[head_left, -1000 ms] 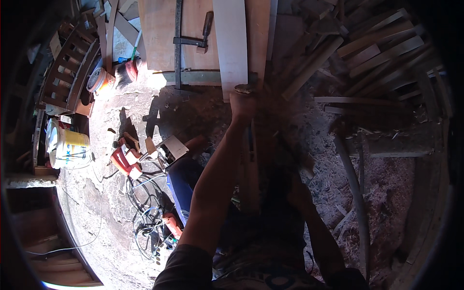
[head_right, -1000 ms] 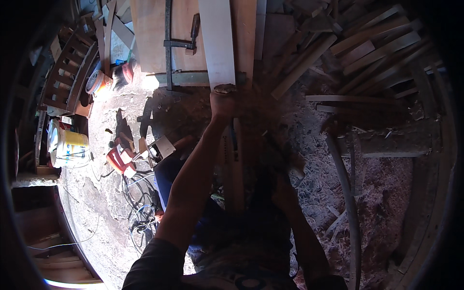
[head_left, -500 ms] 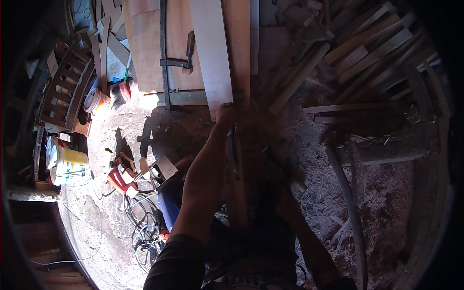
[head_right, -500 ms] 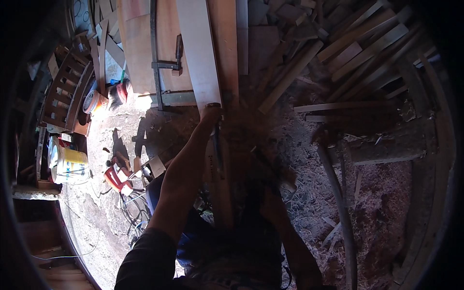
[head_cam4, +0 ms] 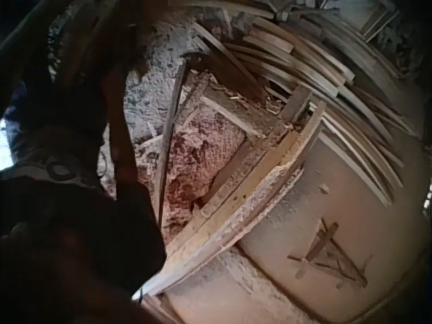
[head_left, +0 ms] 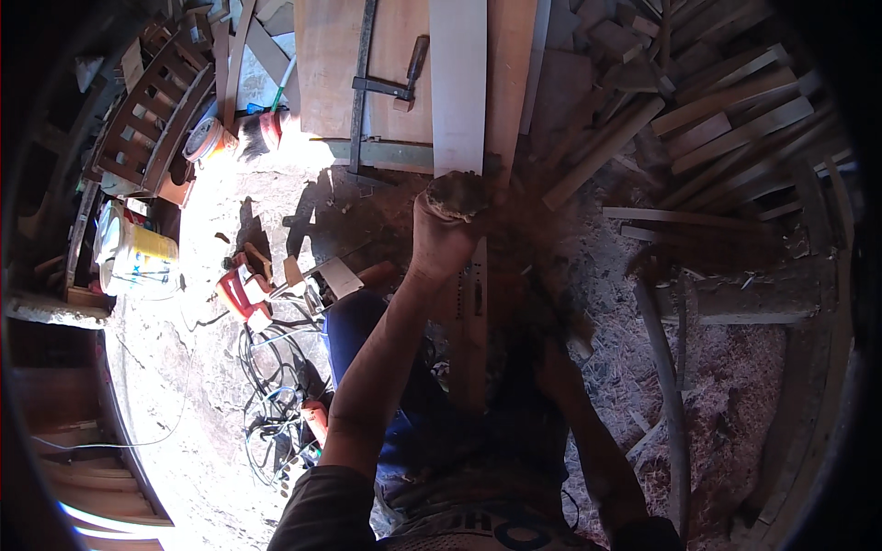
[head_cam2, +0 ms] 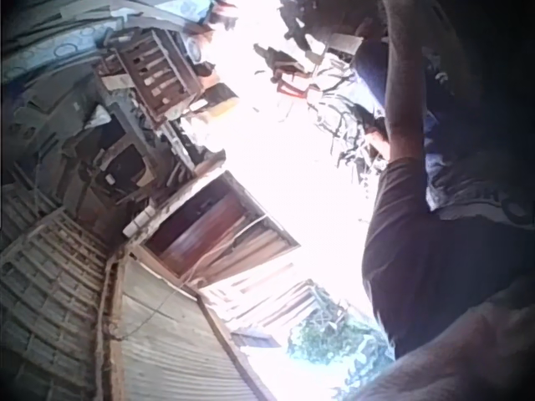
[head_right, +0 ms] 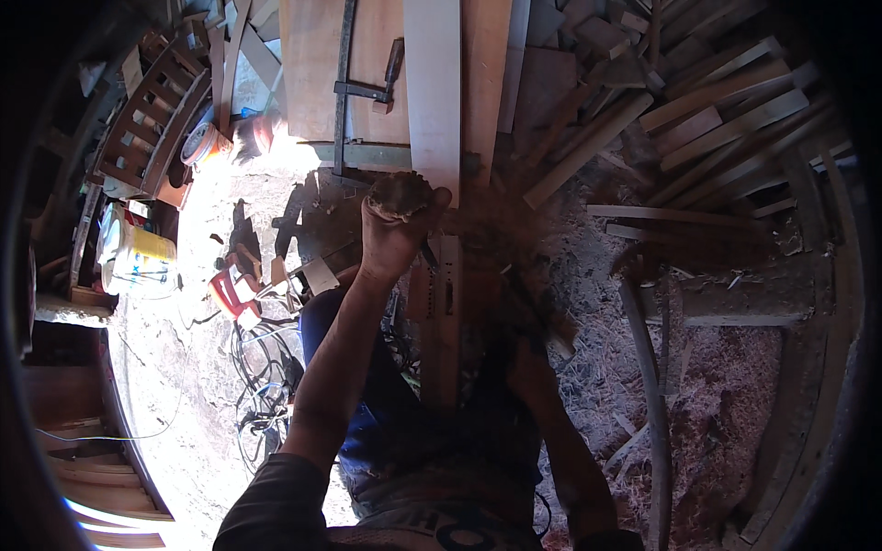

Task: The person uses a chisel and a hammer to carve or shape a piece of wood held between their legs. They repeatedly strike the chisel with the hammer to remove small shavings from the wood surface.

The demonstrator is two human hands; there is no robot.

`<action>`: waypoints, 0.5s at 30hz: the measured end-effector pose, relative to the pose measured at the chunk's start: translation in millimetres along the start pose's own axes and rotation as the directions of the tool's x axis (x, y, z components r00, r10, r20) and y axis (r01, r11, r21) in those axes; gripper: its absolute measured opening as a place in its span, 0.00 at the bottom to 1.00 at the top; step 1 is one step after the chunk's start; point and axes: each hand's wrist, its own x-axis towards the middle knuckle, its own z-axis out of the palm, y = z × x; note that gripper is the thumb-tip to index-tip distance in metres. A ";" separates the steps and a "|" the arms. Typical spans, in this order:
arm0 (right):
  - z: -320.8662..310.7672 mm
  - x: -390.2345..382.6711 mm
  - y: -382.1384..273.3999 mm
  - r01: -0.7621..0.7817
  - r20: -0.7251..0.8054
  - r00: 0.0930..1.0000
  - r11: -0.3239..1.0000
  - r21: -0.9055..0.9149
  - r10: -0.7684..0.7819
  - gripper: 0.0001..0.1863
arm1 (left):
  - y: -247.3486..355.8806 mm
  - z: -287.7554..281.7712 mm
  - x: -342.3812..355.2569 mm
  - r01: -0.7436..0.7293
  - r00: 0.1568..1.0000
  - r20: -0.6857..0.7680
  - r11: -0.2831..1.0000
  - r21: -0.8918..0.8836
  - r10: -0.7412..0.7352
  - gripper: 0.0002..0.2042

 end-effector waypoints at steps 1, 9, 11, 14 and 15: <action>0.7 1.3 -1.0 0.017 0.009 1.000 0.998 -0.055 -0.016 0.29 | 2.4 -8.0 -6.6 0.043 0.999 -0.035 0.999 0.019 -0.042 0.06; 9.1 8.4 -18.7 0.187 0.029 0.982 0.943 -0.276 -0.186 0.25 | -37.4 -67.3 -46.3 -0.066 0.957 -0.281 0.997 0.028 0.071 0.03; 18.2 21.0 -13.7 0.243 0.085 0.970 0.907 -0.344 -0.227 0.23 | -47.9 -74.9 -49.7 -0.055 0.950 -0.307 0.998 0.007 0.055 0.03; 10.5 35.9 -25.8 0.308 0.141 0.951 0.862 -0.404 -0.274 0.22 | -54.0 -83.9 -45.9 -0.073 0.931 -0.360 0.997 -0.006 0.066 0.02; 10.7 39.0 -30.9 0.323 0.157 0.946 0.853 -0.411 -0.282 0.22 | -55.1 -87.0 -47.1 -0.080 0.924 -0.374 0.997 0.002 0.075 0.02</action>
